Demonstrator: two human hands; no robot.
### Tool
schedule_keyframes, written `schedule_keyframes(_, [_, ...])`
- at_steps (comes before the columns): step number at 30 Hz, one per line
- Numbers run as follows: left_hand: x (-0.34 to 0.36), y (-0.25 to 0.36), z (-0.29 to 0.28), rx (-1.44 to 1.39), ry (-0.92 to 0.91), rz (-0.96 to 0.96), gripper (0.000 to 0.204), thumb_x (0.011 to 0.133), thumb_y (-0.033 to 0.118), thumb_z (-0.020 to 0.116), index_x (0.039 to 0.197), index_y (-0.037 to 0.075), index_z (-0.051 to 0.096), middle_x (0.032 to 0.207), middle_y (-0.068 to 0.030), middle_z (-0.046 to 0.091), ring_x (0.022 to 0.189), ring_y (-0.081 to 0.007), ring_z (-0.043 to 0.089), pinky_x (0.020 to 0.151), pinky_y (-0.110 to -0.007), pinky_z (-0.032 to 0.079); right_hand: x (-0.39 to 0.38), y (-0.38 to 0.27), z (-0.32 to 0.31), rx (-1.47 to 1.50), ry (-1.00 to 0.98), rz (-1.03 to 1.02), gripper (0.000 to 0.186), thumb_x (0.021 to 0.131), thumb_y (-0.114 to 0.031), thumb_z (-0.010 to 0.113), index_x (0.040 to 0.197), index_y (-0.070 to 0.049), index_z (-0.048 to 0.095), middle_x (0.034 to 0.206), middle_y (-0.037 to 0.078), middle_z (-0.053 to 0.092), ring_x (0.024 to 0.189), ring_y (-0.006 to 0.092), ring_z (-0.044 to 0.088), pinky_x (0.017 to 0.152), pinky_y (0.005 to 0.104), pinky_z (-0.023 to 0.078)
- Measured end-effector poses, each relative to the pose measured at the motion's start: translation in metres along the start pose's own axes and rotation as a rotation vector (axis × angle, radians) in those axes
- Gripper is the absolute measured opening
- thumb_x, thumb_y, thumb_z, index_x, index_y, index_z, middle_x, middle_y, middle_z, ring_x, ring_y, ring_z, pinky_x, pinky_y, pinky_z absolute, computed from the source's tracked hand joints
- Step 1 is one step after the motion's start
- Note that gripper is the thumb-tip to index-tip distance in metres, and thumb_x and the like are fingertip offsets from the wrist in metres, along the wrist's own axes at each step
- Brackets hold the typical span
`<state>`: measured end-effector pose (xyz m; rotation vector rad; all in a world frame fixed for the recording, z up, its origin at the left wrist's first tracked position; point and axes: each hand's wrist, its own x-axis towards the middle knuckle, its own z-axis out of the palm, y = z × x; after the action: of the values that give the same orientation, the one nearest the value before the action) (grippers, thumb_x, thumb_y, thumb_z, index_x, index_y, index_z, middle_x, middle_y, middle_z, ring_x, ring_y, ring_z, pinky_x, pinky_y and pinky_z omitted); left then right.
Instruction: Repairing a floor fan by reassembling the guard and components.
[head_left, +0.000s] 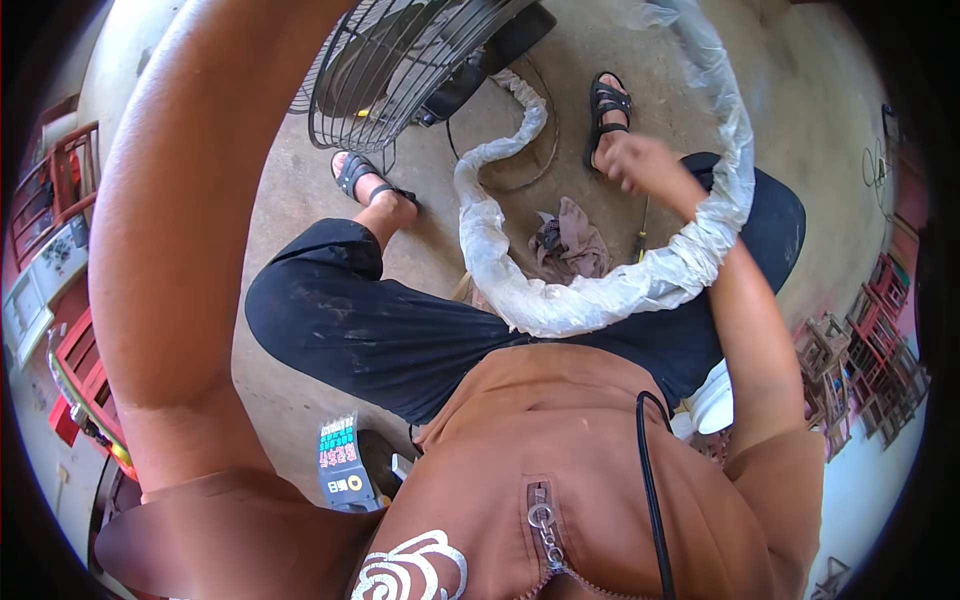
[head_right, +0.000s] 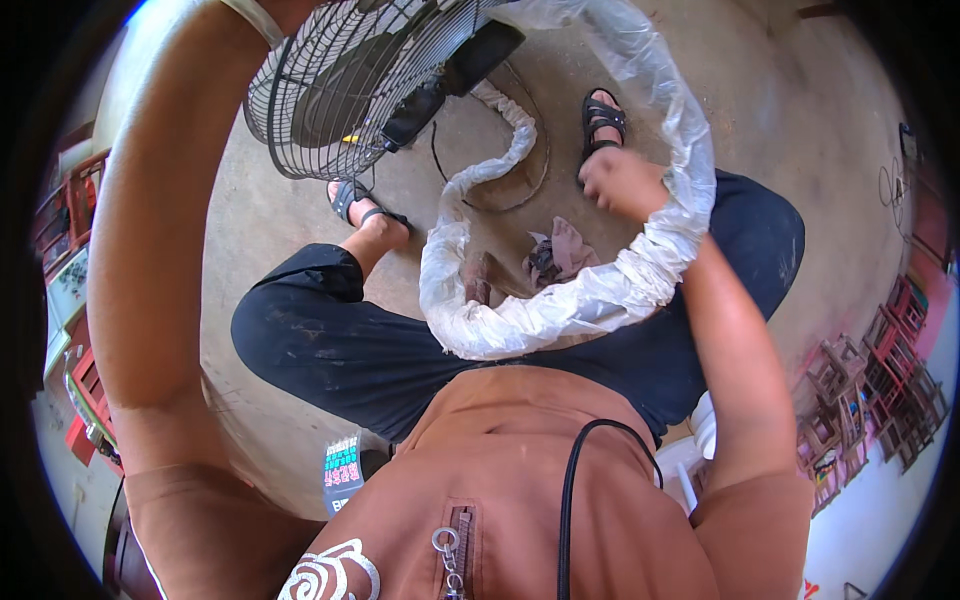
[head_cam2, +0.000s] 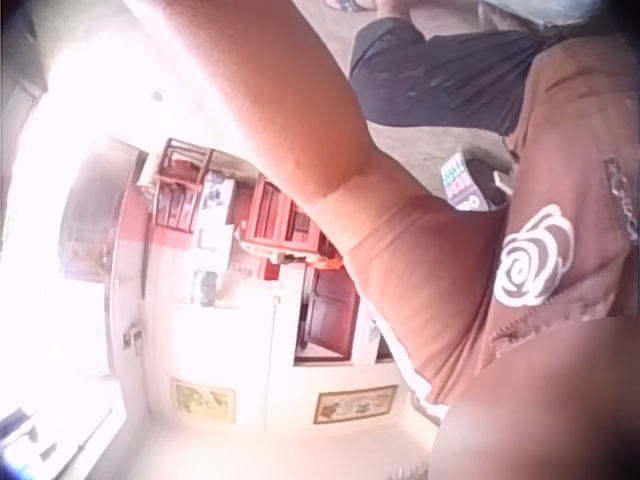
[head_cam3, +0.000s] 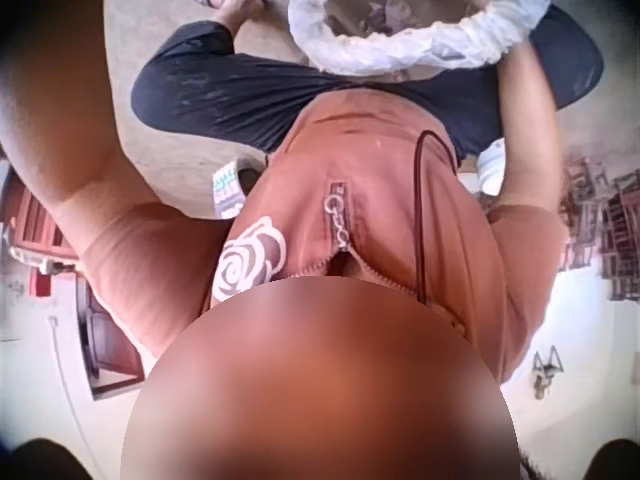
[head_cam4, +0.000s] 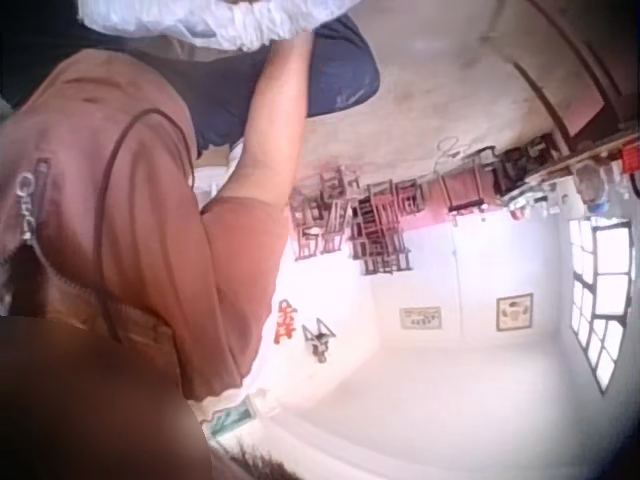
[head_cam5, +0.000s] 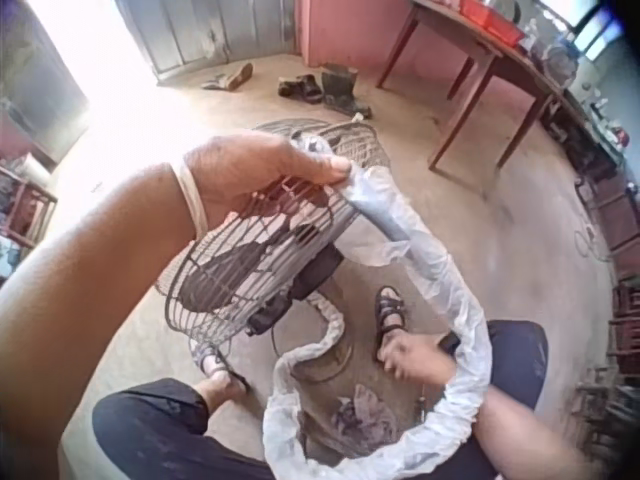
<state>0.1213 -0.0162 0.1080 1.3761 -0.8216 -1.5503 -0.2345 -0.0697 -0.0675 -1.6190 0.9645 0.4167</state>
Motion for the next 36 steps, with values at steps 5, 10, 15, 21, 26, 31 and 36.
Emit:
schedule_keyframes(5, [-0.024,0.021,0.009,0.177,-0.014,0.016,0.016,0.09,0.023,0.067,0.09,0.007,0.069,0.073,0.0021,0.065,0.057,-0.003,0.053,0.052,-0.017,0.041,-0.016,0.042,0.091,-0.835,-0.307,0.084,0.025,0.079,-0.025,0.063,0.087,-0.002,0.068,0.093,0.018,0.069,0.086,0.0391,0.065,0.077,0.0456,0.052])
schedule_keyframes(10, [-0.034,0.002,-0.006,0.197,0.102,0.063,0.02,0.092,0.024,0.064,0.097,0.006,0.068,0.086,0.0006,0.065,0.069,-0.0061,0.055,0.062,-0.021,0.043,0.029,0.076,0.117,-0.884,-0.19,0.155,0.028,0.076,-0.028,0.067,0.092,-0.005,0.069,0.093,0.016,0.069,0.085,0.0358,0.066,0.077,0.0447,0.052])
schedule_keyframes(15, [-0.044,-0.004,-0.023,0.26,0.3,-0.011,0.026,0.094,0.026,0.06,0.105,0.004,0.067,0.102,-0.0012,0.064,0.084,-0.0099,0.058,0.074,-0.026,0.046,0.062,0.104,0.116,-0.825,0.022,-0.019,0.031,0.078,-0.035,0.066,0.09,-0.006,0.063,0.089,0.016,0.065,0.083,0.0349,0.063,0.074,0.0445,0.05])
schedule_keyframes(21, [-0.03,0.016,0.022,0.067,0.225,-0.191,0.041,0.081,0.033,0.075,0.105,0.002,0.064,0.094,-0.0022,0.066,0.083,-0.0111,0.059,0.076,-0.025,0.045,0.157,0.16,-0.017,-0.747,0.49,-0.258,0.038,0.079,-0.044,0.066,0.087,-0.008,0.057,0.084,0.016,0.059,0.081,0.0337,0.059,0.069,0.0443,0.047])
schedule_keyframes(26, [-0.025,0.018,0.022,0.106,0.253,-0.146,0.036,0.078,0.028,0.079,0.099,0.002,0.065,0.087,-0.0023,0.067,0.079,-0.0101,0.059,0.076,-0.024,0.045,0.232,0.066,0.008,-0.574,0.745,-0.379,0.04,0.08,-0.046,0.066,0.087,-0.008,0.055,0.082,0.016,0.057,0.079,0.0317,0.058,0.067,0.0431,0.046])
schedule_keyframes(31, [-0.032,0.015,0.013,0.192,0.273,-0.049,0.038,0.078,0.03,0.081,0.095,0.0,0.067,0.083,-0.0036,0.067,0.075,-0.0089,0.059,0.068,-0.025,0.047,0.137,0.063,0.017,-0.32,0.786,-0.331,0.032,0.081,-0.035,0.067,0.091,-0.006,0.06,0.083,0.011,0.061,0.075,0.0241,0.058,0.067,0.0378,0.048])
schedule_keyframes(36, [-0.036,0.0,0.007,0.183,0.271,0.008,0.034,0.077,0.035,0.08,0.084,0.004,0.067,0.071,0.0013,0.059,0.064,-0.0069,0.05,0.058,-0.024,0.037,0.086,0.006,0.005,-0.135,0.793,-0.326,0.025,0.082,-0.023,0.068,0.096,-0.003,0.065,0.084,0.006,0.065,0.072,0.0166,0.058,0.067,0.0324,0.049])
